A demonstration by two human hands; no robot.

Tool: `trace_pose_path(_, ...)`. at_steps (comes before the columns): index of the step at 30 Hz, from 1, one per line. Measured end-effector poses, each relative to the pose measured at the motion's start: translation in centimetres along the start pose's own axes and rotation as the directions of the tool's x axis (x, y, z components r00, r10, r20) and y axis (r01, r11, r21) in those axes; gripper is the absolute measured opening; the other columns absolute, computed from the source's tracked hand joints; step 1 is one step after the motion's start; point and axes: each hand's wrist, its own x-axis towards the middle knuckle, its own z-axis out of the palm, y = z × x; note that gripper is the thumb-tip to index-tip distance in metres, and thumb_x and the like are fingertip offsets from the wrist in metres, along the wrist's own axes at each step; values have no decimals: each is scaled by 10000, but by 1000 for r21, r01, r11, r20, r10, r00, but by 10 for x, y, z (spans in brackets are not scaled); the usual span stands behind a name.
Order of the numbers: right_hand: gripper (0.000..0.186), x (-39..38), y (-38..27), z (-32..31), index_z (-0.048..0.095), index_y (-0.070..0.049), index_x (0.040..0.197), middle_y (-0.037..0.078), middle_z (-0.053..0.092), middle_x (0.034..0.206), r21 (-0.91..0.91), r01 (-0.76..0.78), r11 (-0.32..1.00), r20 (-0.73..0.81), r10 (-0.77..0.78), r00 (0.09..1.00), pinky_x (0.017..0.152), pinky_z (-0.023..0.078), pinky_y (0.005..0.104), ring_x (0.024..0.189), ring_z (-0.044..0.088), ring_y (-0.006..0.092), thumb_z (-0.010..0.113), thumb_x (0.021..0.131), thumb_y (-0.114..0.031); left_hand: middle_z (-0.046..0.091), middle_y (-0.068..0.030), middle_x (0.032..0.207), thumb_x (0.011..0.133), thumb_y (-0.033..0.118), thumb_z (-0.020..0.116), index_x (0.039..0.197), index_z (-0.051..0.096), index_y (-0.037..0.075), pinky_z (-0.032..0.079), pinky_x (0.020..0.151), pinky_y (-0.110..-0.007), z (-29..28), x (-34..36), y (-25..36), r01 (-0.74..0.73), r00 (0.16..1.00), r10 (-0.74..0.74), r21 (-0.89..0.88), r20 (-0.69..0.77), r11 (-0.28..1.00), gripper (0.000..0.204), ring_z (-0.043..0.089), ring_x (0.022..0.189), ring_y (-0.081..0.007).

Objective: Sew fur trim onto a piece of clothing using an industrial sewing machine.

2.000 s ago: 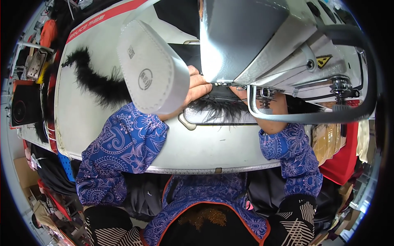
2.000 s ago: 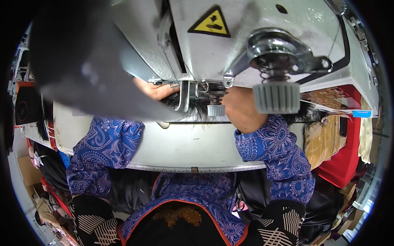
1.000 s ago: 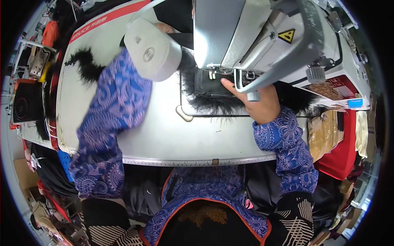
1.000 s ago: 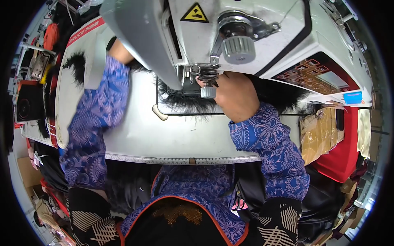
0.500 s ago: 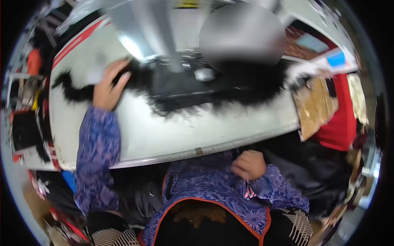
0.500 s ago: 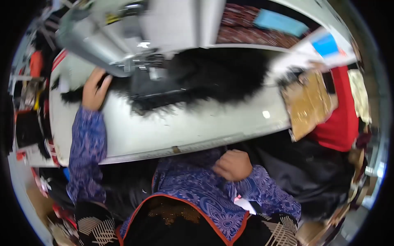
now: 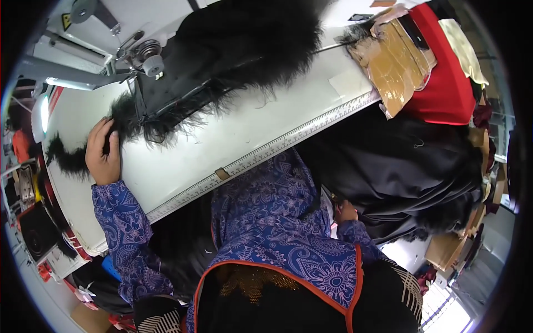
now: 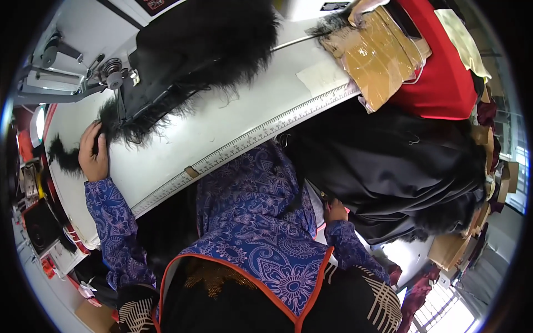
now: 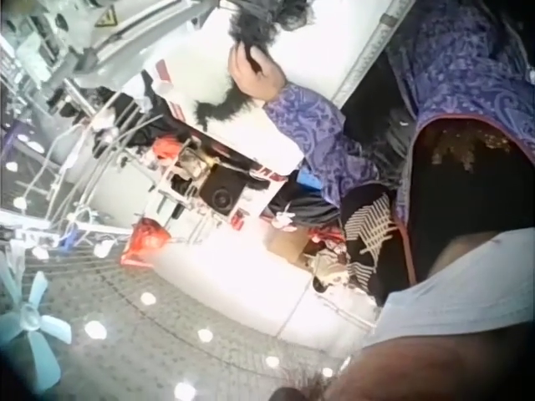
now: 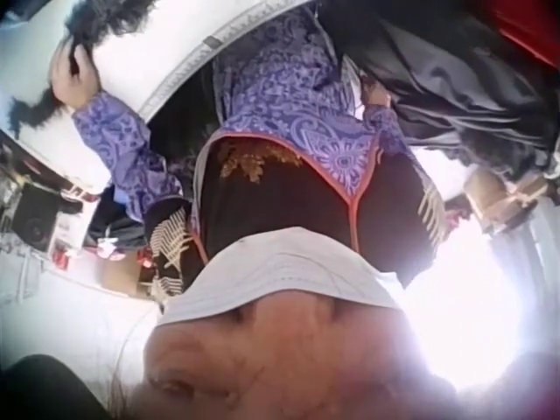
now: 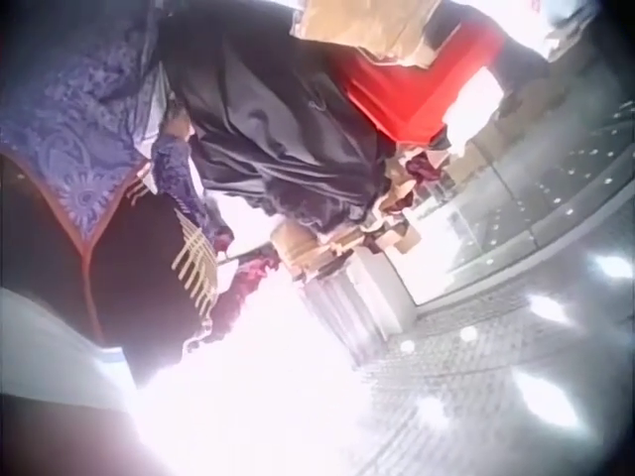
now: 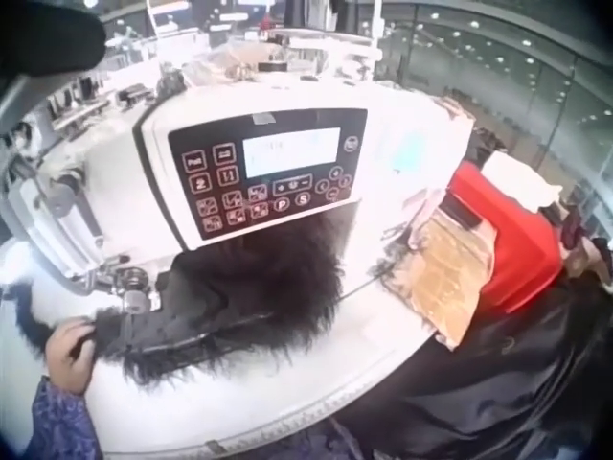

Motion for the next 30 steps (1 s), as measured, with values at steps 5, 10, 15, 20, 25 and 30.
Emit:
trace_pose_path(5, 384, -12, 15, 10, 573, -45, 1116, 169, 623, 1077, -67, 23, 998, 127, -14, 992, 821, 517, 444, 1019, 607, 361, 643, 780, -217, 669, -160, 1095, 888, 56, 634, 1075, 674, 13, 473, 935, -344, -4, -2, 2, 8, 998, -10, -31, -61, 999, 196, 632, 1056, -291)
trace_pose_path(10, 363, -21, 16, 18, 589, -82, 1102, 159, 605, 1126, -133, 112, 985, 91, -100, 991, 808, 531, 441, 1056, 602, 332, 635, 769, -218, 671, -162, 1073, 889, 72, 641, 1072, 676, 19, 479, 919, -345, -5, -1, 2, -9, 996, 7, -30, -84, 1000, 194, 640, 1029, -294)
trace_pose_path(15, 358, -13, 11, 18, 606, -87, 1096, 146, 623, 1064, -184, 111, 977, 33, -107, 994, 764, 529, 458, 903, 643, 341, 616, 766, -226, 677, -152, 1052, 887, 58, 632, 1086, 670, 12, 486, 890, -328, -8, -1, 9, 12, 992, -24, -99, -125, 995, 208, 653, 984, -279)
trace_pose_path(20, 396, -12, 40, 29, 563, -70, 1109, 137, 653, 986, -37, 206, 978, -301, -207, 931, 819, 494, 473, 878, 608, 365, 616, 723, -136, 681, -146, 1049, 877, 56, 627, 1073, 672, 8, 492, 880, -332, -4, 15, 16, -111, 981, 79, -173, -180, 979, 207, 655, 975, -277)
trace_pose_path(25, 510, 0, 38, 26, 544, -96, 1181, 169, 644, 1048, 99, 28, 995, -27, -25, 999, 812, 496, 484, 952, 620, 389, 687, 704, -209, 685, -104, 1003, 744, 36, 726, 1052, 690, 50, 512, 828, -341, 7, 36, 38, -194, 977, 180, -137, -110, 971, 311, 639, 934, -272)
trace_pose_path(30, 435, -15, 37, -29, 673, -129, 1070, 172, 683, 901, -70, 110, 991, 39, -108, 993, 764, 537, 450, 843, 666, 376, 774, 653, -204, 674, -55, 941, 700, 17, 736, 1018, 705, 93, 525, 741, -328, 13, 33, 29, -151, 988, 146, -90, -57, 984, 328, 623, 876, -235)
